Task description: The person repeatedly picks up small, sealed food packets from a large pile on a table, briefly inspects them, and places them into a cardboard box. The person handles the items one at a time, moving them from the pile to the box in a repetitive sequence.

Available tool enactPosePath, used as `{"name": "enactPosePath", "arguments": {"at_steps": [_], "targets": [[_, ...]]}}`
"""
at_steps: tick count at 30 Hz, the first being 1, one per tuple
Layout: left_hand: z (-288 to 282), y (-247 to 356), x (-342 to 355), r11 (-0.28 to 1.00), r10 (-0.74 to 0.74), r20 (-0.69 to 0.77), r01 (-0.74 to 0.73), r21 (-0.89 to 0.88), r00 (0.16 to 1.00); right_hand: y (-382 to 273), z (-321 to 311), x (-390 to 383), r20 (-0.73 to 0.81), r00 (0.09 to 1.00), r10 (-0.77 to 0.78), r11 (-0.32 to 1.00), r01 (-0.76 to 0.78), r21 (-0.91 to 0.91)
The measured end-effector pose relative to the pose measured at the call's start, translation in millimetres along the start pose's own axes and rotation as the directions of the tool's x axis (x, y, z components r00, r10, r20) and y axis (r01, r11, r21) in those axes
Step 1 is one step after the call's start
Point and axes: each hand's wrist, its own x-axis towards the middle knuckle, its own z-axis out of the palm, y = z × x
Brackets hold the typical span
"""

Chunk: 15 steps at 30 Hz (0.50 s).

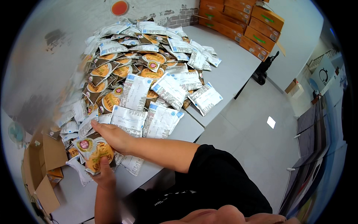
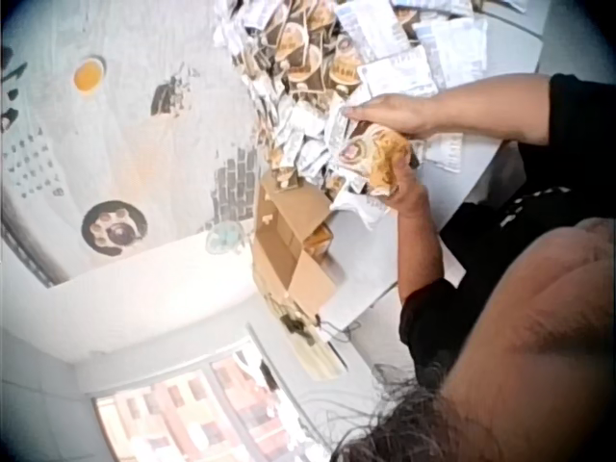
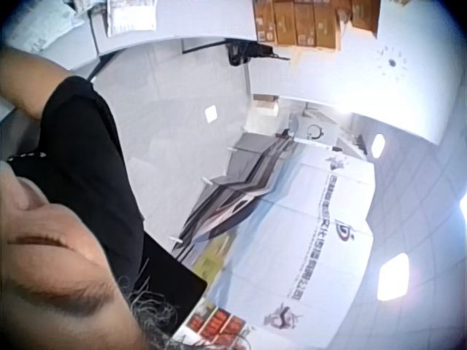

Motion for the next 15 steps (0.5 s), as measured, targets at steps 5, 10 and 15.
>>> {"name": "enactPosePath", "arguments": {"at_steps": [5, 10, 15], "targets": [[8, -1, 6, 0.975, -0.018, -0.12, -0.009, -0.222, 0.993, -3, 4, -5, 0.129, 0.95, -0.283, 0.854, 0.311, -0.417], [7, -1, 2, 0.98, 0.007, -0.051, -0.017, -0.196, 0.999, 4, 3, -3, 0.113, 0.974, -0.198, 0.97, 0.211, -0.123], [-3, -9, 0, 0.99, -0.009, -0.007, 0.008, -0.143, 1.0, -8, 2, -7, -0.015, 0.998, -0.064, 0.973, 0.059, -0.224]]}}
